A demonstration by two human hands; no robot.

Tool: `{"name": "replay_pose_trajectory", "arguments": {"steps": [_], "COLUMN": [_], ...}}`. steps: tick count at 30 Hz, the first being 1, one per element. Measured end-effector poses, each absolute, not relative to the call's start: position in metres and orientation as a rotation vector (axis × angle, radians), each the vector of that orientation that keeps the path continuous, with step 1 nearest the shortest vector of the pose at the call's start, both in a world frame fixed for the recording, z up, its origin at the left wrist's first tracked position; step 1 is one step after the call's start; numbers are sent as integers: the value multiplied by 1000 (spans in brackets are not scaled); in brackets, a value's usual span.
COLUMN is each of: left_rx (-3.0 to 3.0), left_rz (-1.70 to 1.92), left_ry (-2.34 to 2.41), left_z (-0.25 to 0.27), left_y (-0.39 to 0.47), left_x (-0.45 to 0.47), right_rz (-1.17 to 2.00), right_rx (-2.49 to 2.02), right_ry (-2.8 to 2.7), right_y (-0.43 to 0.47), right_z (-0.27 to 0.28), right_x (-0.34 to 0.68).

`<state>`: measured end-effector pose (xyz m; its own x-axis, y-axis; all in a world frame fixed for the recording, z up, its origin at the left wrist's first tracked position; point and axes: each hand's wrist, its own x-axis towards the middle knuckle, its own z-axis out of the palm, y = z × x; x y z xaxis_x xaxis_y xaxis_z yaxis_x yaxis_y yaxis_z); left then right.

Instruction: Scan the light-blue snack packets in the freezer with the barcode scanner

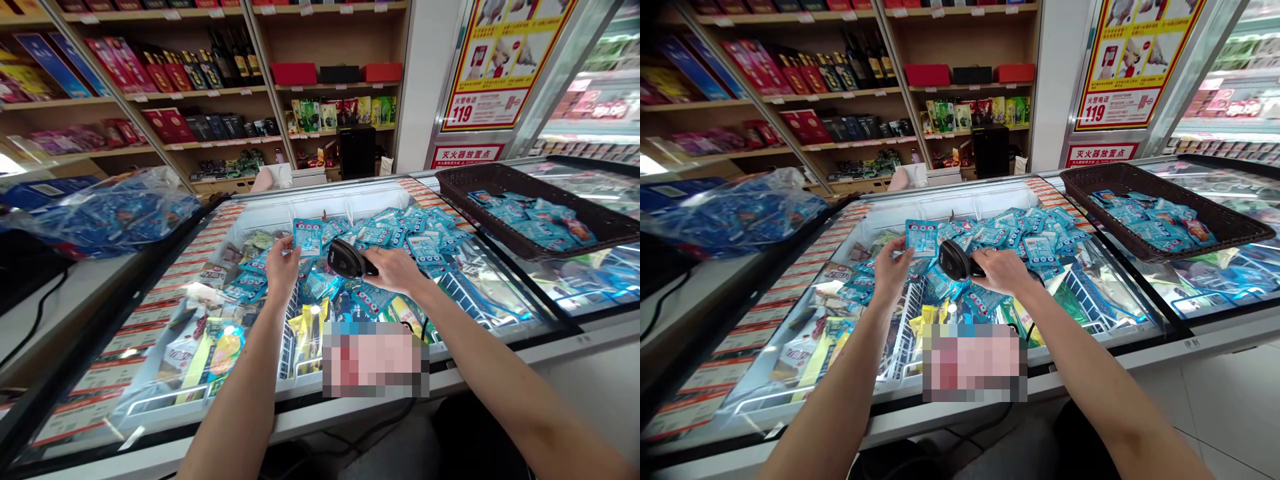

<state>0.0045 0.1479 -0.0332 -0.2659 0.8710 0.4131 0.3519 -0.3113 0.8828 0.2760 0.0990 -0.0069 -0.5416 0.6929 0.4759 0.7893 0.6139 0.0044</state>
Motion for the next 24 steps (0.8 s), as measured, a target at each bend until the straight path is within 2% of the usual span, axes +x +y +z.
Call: {"name": "replay_pose_trajectory", "arguments": {"steps": [16, 24], "left_rx": [1562, 1811], "left_rz": [1560, 1533], "left_ry": [1519, 2028], "left_z": [-25, -17], "left_y": [141, 133], "left_x": [10, 1], "right_rz": [-221, -275], "right_rx": [-1148, -1193], "right_ry": [-2491, -2417], "right_y": [98, 98], "right_z": [-4, -5], "right_x": [275, 277]}}
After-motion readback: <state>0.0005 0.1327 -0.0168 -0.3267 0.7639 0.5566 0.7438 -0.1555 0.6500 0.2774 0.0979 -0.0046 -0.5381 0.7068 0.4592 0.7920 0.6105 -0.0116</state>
